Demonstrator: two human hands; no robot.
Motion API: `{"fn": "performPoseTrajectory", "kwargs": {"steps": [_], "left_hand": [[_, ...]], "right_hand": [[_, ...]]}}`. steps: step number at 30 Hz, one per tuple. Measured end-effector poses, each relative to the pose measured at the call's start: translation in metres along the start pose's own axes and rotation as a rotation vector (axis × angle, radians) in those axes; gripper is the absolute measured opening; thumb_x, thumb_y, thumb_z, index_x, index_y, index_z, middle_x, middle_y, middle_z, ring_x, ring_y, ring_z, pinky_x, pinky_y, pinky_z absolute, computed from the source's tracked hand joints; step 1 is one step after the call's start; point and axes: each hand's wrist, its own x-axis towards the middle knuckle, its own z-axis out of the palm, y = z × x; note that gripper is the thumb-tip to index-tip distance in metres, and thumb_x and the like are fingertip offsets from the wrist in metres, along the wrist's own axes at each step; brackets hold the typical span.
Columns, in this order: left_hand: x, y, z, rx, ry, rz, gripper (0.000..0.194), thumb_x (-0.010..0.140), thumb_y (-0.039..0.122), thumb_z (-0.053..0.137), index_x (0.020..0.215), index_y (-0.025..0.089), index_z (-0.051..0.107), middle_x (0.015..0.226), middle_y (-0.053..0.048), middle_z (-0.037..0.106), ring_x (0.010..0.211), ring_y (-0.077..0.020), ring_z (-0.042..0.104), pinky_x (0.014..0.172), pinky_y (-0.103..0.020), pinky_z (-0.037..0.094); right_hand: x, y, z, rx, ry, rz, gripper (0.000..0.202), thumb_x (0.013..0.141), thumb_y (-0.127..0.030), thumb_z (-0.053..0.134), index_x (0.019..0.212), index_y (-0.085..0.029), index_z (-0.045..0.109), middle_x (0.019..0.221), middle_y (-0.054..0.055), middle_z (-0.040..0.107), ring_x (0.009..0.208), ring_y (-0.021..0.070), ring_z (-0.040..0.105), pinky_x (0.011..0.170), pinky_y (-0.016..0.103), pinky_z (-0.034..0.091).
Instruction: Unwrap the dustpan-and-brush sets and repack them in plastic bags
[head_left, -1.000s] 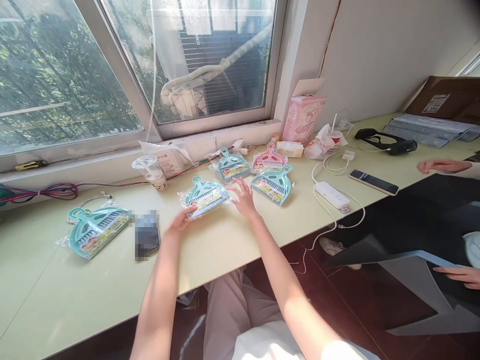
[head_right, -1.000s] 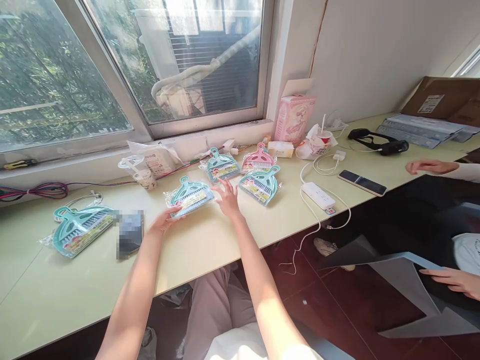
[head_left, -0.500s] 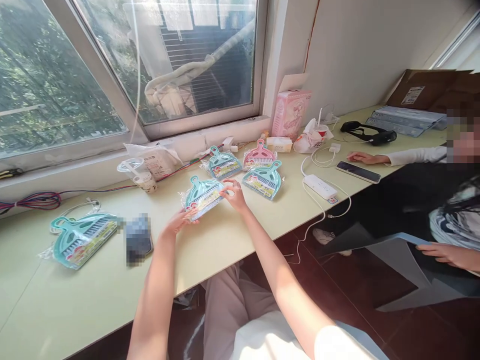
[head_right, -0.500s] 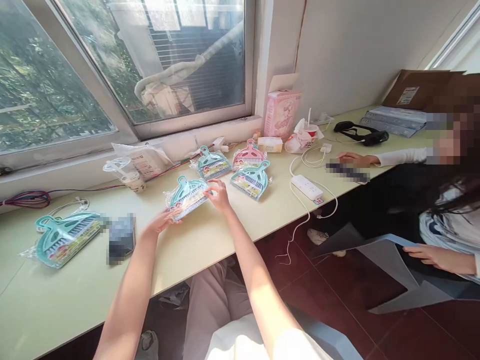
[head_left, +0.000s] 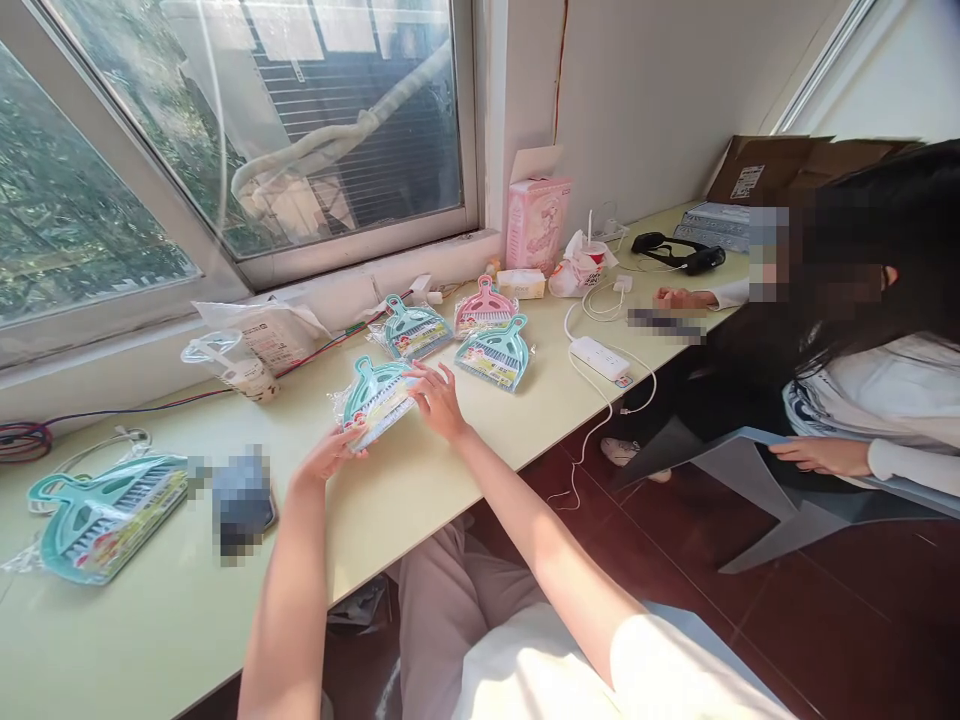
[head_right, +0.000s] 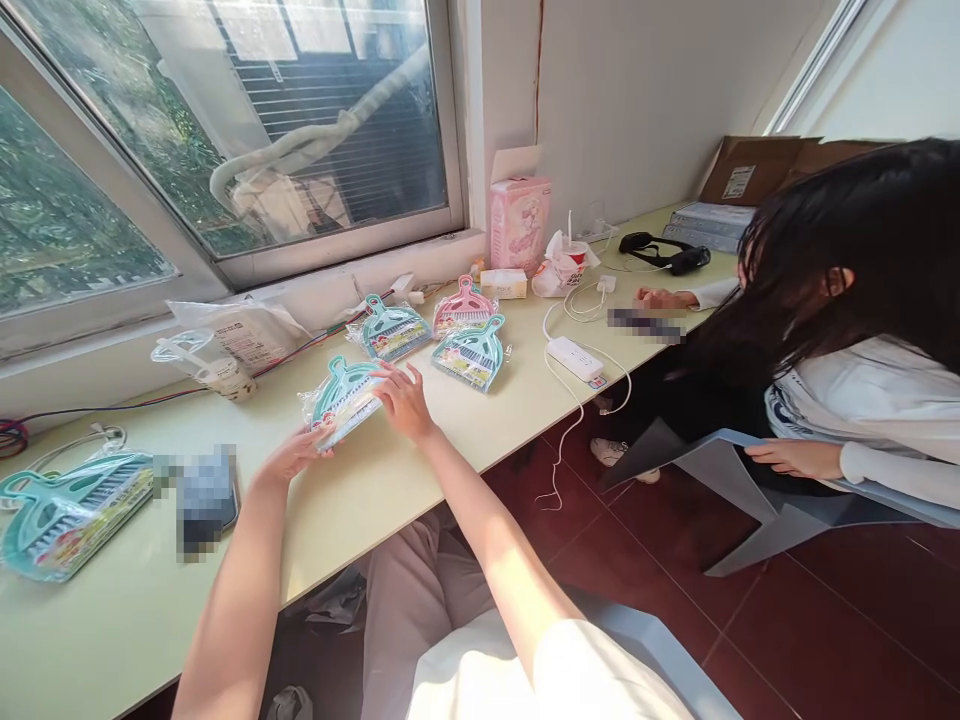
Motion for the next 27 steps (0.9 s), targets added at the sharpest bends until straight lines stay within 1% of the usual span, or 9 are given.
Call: {"fn": "performPoseTrajectory", "kwargs": {"steps": [3,5,10,13,16,19,23,25,27], "left_hand": [[0.001,-0.002,0.001,-0.015,0.014,0.002,0.032,0.062,0.022,0.081,0.09,0.014,0.068,0.095,-0.012,0.07,0.075,-0.023,0.068,0.047,-0.025,0.051],[0.002,-0.003,-0.001,-0.011,0.022,0.002,0.034,0.062,0.022,0.08,0.092,0.014,0.066,0.097,-0.012,0.07,0.076,-0.0232,0.069,0.046,-0.024,0.051],[0.0,-0.003,-0.008,0.048,0.013,0.029,0.05,0.063,0.026,0.082,0.105,0.015,0.059,0.094,-0.009,0.07,0.064,-0.0174,0.066,0.052,-0.028,0.055],[-0.006,0.001,-0.009,0.124,-0.002,0.055,0.058,0.065,0.031,0.081,0.114,0.016,0.054,0.091,-0.007,0.07,0.056,-0.0155,0.063,0.053,-0.03,0.056],[-0.012,0.004,-0.008,0.212,-0.033,0.037,0.066,0.067,0.039,0.08,0.121,0.017,0.05,0.095,-0.009,0.07,0.058,-0.0167,0.063,0.054,-0.031,0.055],[-0.022,0.006,-0.008,0.242,-0.041,0.0,0.073,0.067,0.047,0.078,0.125,0.016,0.048,0.1,-0.013,0.07,0.064,-0.0195,0.065,0.056,-0.031,0.053],[-0.043,0.009,0.0,0.064,-0.074,0.099,0.089,0.067,0.076,0.058,0.134,0.019,0.046,0.113,-0.017,0.067,0.078,-0.028,0.069,0.063,-0.038,0.056],[-0.054,0.009,0.01,0.037,-0.017,0.166,0.092,0.065,0.072,0.065,0.141,0.028,0.039,0.123,-0.014,0.063,0.087,-0.0299,0.069,0.066,-0.04,0.058],[-0.06,0.007,0.025,0.1,0.145,0.19,0.094,0.061,0.05,0.08,0.143,0.034,0.035,0.125,-0.01,0.063,0.087,-0.0274,0.07,0.065,-0.036,0.059]], "right_hand": [[0.001,0.004,0.004,-0.005,-0.054,0.055,0.02,0.095,-0.018,0.043,0.088,-0.023,0.061,0.09,0.001,0.07,0.115,0.0165,0.059,0.118,0.049,0.009],[0.002,0.007,0.006,0.002,-0.068,0.105,0.017,0.094,-0.021,0.048,0.087,-0.024,0.064,0.088,0.0,0.07,0.112,0.017,0.06,0.118,0.05,0.008],[0.004,0.016,0.012,0.104,0.024,0.222,0.012,0.086,-0.032,0.062,0.089,-0.024,0.07,0.132,0.007,0.053,0.131,0.0238,0.044,0.115,0.046,0.024],[0.004,0.019,0.017,0.367,-0.012,0.363,0.042,0.083,-0.03,0.064,0.124,-0.027,0.059,0.15,0.008,0.032,0.131,0.0234,0.044,0.109,0.042,0.038],[0.003,0.018,0.02,0.707,-0.201,0.62,0.065,0.081,-0.03,0.06,0.142,-0.029,0.039,0.142,0.008,0.045,0.119,0.023,0.055,0.094,0.043,0.052],[0.003,0.015,0.022,0.955,-0.352,0.773,0.055,0.081,-0.031,0.057,0.134,-0.024,0.049,0.115,0.007,0.063,0.095,0.0224,0.064,0.075,0.043,0.06],[0.006,0.015,0.022,1.035,-0.248,0.852,0.043,0.079,-0.027,0.056,0.121,-0.021,0.057,0.095,0.002,0.067,0.078,0.0177,0.064,0.068,0.038,0.061],[0.006,0.014,0.023,1.048,-0.18,0.868,0.043,0.079,-0.024,0.053,0.122,-0.022,0.055,0.097,0.002,0.067,0.077,0.017,0.064,0.068,0.038,0.061],[0.006,0.011,0.023,1.032,-0.152,0.853,0.045,0.079,-0.024,0.052,0.125,-0.023,0.052,0.104,0.002,0.067,0.079,0.0172,0.065,0.069,0.038,0.062]]}}
